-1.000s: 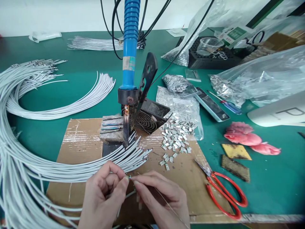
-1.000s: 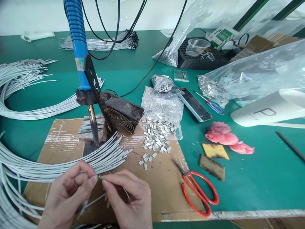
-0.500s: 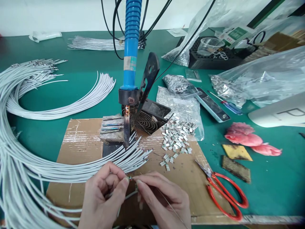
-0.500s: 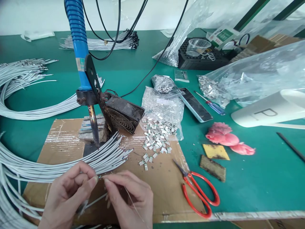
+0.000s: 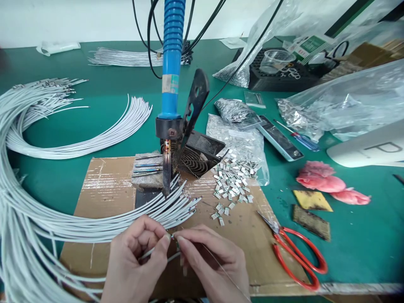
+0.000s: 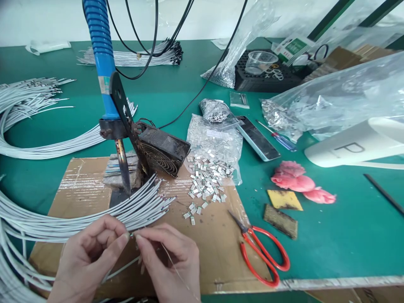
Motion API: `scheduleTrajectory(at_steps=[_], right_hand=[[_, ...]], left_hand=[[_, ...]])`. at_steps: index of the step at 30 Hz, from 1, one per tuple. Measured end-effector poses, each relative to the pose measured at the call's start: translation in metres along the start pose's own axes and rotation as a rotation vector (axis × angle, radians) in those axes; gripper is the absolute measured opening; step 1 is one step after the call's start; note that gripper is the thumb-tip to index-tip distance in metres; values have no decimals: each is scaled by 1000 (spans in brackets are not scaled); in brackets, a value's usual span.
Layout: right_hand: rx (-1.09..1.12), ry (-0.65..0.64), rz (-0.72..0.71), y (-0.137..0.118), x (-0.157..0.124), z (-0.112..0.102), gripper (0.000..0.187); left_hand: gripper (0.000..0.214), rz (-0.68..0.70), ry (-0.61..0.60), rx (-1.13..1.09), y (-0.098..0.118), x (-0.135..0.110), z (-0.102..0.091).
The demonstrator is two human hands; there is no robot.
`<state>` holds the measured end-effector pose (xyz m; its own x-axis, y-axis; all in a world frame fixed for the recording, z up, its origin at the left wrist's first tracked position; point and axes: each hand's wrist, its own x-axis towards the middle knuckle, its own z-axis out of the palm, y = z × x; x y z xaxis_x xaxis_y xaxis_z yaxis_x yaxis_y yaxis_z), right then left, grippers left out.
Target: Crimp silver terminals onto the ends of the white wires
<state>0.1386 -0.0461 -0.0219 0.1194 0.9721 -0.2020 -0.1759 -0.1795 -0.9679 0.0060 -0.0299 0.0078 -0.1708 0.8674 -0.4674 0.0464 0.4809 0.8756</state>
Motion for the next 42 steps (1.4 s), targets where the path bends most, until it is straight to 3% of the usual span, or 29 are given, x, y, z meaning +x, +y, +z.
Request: scheduleTrajectory(at_steps=[8,12,17,28,33,37,42], right_hand=[[-20,17,-20,1,1,-2,11],[-46,103,-46,0,1,-3,9],[4,200,42,-3,1,-1,7],[0,3,18,-2,4,-2,7],[32,-6,17,-1,4,-2,10],[-4,7,-46,0,3,-1,16],[-157,79,-316,3,0,1,32]], left_hand=[[27,0,9,-19,0,1,2],[27,-19,28,-22,1,1,2],[23,-39,19,-91,3,0,1],[22,-37,-5,-88,2,2,-1],[17,-17,26,-85,2,2,2],[15,-23,36,-113,1,3,4],[14,-19,34,-151,-1,4,4]])
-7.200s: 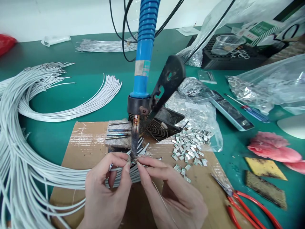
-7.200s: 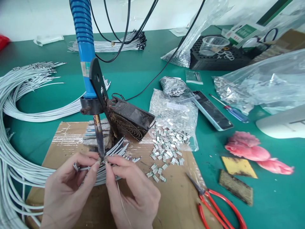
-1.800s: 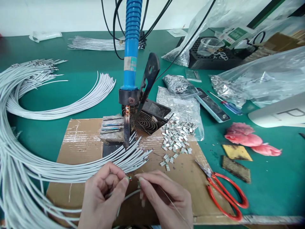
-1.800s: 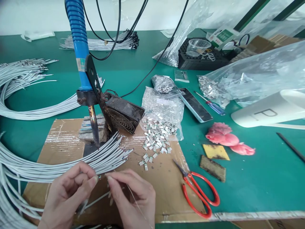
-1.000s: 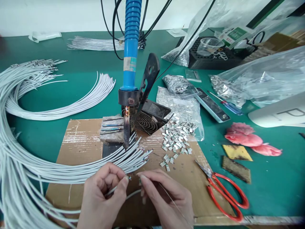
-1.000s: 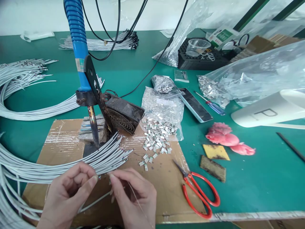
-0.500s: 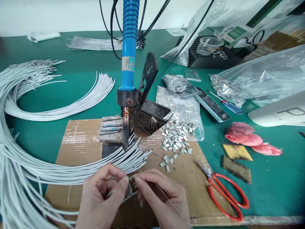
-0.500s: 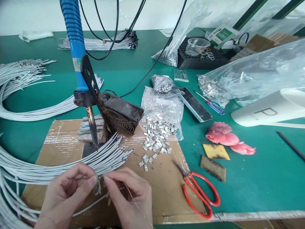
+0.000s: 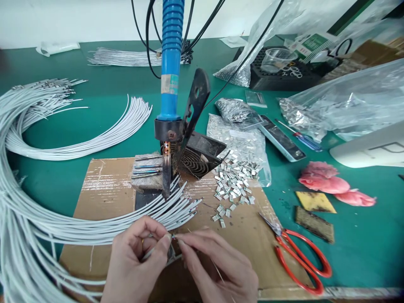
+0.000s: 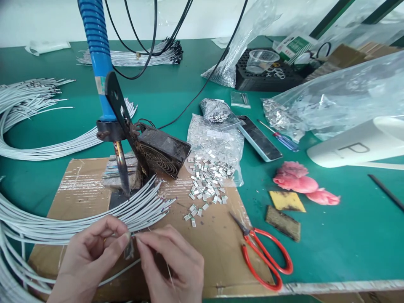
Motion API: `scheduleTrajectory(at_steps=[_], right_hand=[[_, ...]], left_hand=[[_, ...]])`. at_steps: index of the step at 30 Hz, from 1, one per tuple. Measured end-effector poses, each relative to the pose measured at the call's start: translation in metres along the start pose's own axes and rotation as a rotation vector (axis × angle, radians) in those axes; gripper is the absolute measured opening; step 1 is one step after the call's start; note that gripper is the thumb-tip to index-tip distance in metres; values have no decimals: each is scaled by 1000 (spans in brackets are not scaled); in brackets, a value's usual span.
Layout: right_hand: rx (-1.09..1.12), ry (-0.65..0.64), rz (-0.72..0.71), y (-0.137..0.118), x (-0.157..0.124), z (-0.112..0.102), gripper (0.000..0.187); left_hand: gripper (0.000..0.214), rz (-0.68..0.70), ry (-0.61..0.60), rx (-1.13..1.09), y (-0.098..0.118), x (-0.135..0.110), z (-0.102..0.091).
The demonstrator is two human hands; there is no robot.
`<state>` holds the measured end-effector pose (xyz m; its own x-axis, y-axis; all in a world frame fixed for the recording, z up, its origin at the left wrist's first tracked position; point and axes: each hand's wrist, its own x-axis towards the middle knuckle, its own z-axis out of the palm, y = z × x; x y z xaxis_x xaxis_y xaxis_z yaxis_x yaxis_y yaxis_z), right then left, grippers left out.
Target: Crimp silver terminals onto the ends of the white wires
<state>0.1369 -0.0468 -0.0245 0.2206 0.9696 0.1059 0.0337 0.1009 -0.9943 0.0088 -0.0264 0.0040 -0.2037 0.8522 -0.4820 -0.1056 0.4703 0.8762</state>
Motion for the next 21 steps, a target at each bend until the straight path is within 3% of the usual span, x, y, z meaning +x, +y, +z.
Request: scheduleTrajectory(at_steps=[4,12,21], right_hand=[[-75,55,-46,2,0,-4,31],[100,17,277,-5,8,-3,14],[113,-66,244,-1,11,-1,15]], left_hand=[[17,-18,-2,-7,0,0,-1],[15,45,-20,-46,-3,-1,-3],[17,45,-29,-61,-5,-2,-3]])
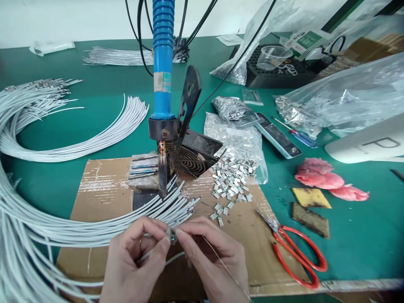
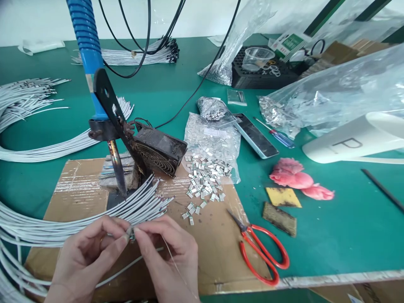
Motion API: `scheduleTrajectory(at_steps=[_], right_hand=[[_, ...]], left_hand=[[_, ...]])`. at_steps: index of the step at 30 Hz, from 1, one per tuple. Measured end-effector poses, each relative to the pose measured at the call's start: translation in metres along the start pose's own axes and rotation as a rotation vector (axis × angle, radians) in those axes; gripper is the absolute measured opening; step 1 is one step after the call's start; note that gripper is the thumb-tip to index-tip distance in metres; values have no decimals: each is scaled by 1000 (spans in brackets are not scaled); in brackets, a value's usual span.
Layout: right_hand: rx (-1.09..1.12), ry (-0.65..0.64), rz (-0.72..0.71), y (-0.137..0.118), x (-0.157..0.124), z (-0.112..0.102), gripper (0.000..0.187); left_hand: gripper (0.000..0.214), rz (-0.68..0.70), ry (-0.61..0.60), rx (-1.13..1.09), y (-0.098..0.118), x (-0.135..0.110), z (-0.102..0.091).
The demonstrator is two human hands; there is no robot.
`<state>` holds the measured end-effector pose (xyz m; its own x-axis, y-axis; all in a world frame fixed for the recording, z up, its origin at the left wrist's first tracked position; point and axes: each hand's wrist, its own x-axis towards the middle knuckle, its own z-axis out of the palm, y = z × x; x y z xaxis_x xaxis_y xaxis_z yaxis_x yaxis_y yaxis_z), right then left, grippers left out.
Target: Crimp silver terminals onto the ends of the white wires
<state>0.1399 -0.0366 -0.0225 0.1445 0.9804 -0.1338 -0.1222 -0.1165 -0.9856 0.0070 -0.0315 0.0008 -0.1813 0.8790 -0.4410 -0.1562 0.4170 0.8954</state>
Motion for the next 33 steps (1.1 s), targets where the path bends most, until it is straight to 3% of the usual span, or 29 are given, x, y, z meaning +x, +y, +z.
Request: scheduleTrajectory(at_steps=[5,14,31,33], right_hand=[[-44,-40,-69,5,2,-4,15],[3,48,17,-5,0,4,16],[-57,74,-34,2,-5,3,13],[-95,98,-58,3,-8,3,22]], left_hand=[[15,8,-19,18,1,0,1],[15,-6,14,16,9,0,7],[14,60,46,103,-1,1,7],[14,53,75,109,2,3,8]])
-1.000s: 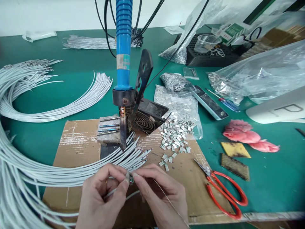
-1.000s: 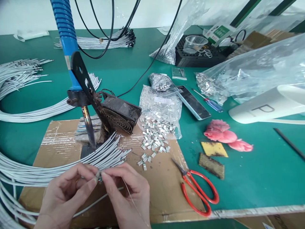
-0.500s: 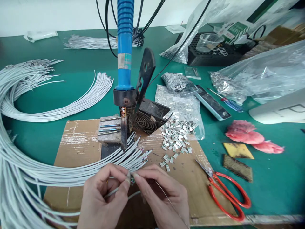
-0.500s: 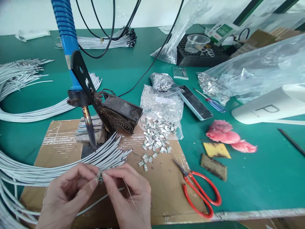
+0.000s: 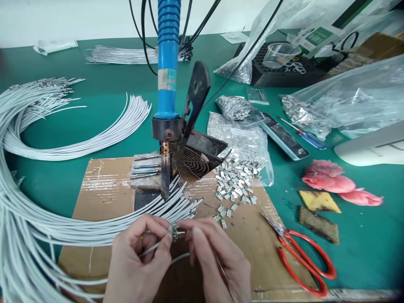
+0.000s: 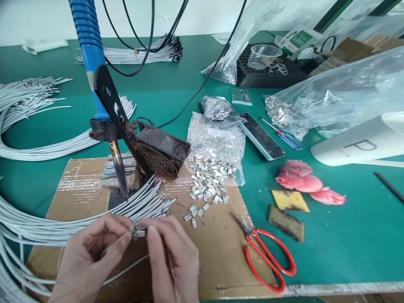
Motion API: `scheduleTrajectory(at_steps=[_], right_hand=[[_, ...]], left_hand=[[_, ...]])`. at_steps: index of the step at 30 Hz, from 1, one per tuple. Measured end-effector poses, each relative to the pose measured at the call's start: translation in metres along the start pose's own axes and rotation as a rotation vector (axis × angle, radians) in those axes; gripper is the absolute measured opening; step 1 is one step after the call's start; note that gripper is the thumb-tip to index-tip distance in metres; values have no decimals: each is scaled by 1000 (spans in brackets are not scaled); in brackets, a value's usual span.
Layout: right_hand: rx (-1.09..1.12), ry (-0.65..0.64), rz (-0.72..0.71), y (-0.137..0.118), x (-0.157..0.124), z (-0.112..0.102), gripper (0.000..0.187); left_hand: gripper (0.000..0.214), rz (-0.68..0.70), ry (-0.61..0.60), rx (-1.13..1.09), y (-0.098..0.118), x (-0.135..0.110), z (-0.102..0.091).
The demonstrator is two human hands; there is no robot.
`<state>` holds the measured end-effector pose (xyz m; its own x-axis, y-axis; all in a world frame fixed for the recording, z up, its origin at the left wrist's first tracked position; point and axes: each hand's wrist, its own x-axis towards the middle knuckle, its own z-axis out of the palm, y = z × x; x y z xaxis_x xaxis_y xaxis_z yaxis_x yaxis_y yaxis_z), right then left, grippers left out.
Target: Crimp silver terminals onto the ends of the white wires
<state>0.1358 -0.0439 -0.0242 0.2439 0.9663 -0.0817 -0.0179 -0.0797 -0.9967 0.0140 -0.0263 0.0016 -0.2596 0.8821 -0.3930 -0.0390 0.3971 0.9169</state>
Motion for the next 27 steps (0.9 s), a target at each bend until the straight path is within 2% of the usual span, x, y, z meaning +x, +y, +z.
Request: scheduleTrajectory(at_steps=[3,5,7,9,11,13,16,18,21,27], right_hand=[[-20,11,61,1,-3,-1,37],[-25,5,108,1,-3,-1,31],[-67,5,96,0,-2,-1,22],[-162,19,35,0,1,-2,15],[-259,11,-42,-2,6,-4,24],[-303,-47,-151,-3,12,-6,28],[-314,-118,-309,-5,18,-4,23],[-319,-71,-342,-6,18,1,20],[-301,29,-311,-7,13,8,20],[-351,64,-282,-11,11,11,20]], left_hand=[[15,-17,28,13,4,4,0],[15,-21,32,19,6,7,-1],[16,-12,35,24,7,9,-2],[16,-4,39,26,9,12,-2],[16,0,44,25,9,14,-2],[17,3,54,21,9,16,-2],[16,16,62,25,9,18,-1],[15,27,60,30,8,20,-1],[15,37,51,34,8,21,-1],[14,49,58,36,11,23,0]])
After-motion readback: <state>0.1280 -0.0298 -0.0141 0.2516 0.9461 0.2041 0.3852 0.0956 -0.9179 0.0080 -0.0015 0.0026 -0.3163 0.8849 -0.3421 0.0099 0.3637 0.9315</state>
